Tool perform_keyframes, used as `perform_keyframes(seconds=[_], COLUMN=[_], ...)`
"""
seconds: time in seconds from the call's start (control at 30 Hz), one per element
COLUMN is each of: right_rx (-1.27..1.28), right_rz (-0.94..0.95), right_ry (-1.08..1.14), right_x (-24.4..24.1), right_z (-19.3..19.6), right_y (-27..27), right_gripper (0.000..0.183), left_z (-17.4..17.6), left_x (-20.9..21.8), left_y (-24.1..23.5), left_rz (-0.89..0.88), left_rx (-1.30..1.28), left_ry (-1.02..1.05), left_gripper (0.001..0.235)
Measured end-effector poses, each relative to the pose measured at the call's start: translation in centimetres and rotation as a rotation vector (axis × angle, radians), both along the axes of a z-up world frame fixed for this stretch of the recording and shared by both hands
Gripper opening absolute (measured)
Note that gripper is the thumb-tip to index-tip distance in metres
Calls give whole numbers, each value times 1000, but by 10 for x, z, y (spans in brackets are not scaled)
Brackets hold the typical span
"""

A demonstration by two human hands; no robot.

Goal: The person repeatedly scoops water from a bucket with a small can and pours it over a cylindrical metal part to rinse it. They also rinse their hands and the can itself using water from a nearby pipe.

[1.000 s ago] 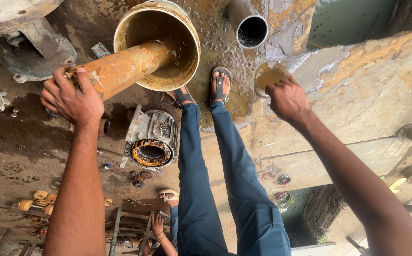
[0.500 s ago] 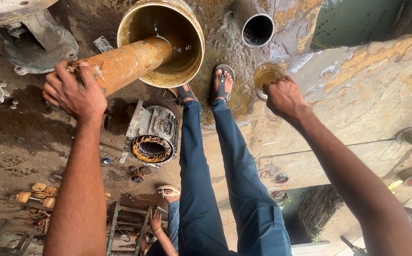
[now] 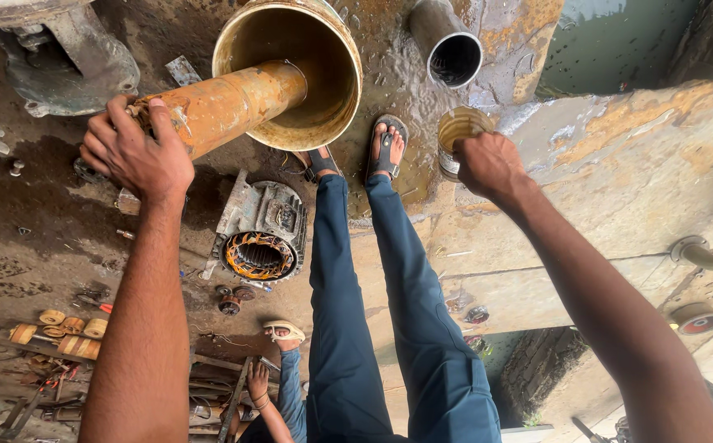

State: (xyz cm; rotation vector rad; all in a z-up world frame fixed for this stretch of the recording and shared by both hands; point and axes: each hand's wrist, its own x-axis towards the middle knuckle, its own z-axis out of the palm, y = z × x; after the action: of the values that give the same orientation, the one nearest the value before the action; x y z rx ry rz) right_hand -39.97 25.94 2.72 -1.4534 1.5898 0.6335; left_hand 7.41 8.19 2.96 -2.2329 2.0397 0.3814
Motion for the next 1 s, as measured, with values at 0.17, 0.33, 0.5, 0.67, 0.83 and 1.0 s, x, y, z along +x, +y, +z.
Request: perform_keyframes(seconds=[0.17, 0.33, 0.5, 0.67, 0.83, 1.0], right_rx=[81, 40, 31, -4, -34, -8], right_rz=[5, -24, -51, -160, -196, -201], right_ry=[11, -28, -32, -39, -27, 1], right_x=[-1, -1, -1, -5, -11, -20], right_z=[-5, 2, 14, 28, 34, 31], right_y=[-8, -21, -39, -58, -69, -74], right_gripper=[25, 25, 24, 22, 20, 21], left_z=[2, 2, 2, 3, 7, 9], left_x=[-1, -3, -3, -4, -8, -10], left_y=[-1, -2, -2, -3, -3, -3], left_rz=[33, 50, 46, 54, 41, 61], left_rx=[56, 77, 72, 64, 51, 60], left_ry=[2, 10, 7, 21, 19, 22], left_gripper=[45, 48, 49, 48, 47, 47])
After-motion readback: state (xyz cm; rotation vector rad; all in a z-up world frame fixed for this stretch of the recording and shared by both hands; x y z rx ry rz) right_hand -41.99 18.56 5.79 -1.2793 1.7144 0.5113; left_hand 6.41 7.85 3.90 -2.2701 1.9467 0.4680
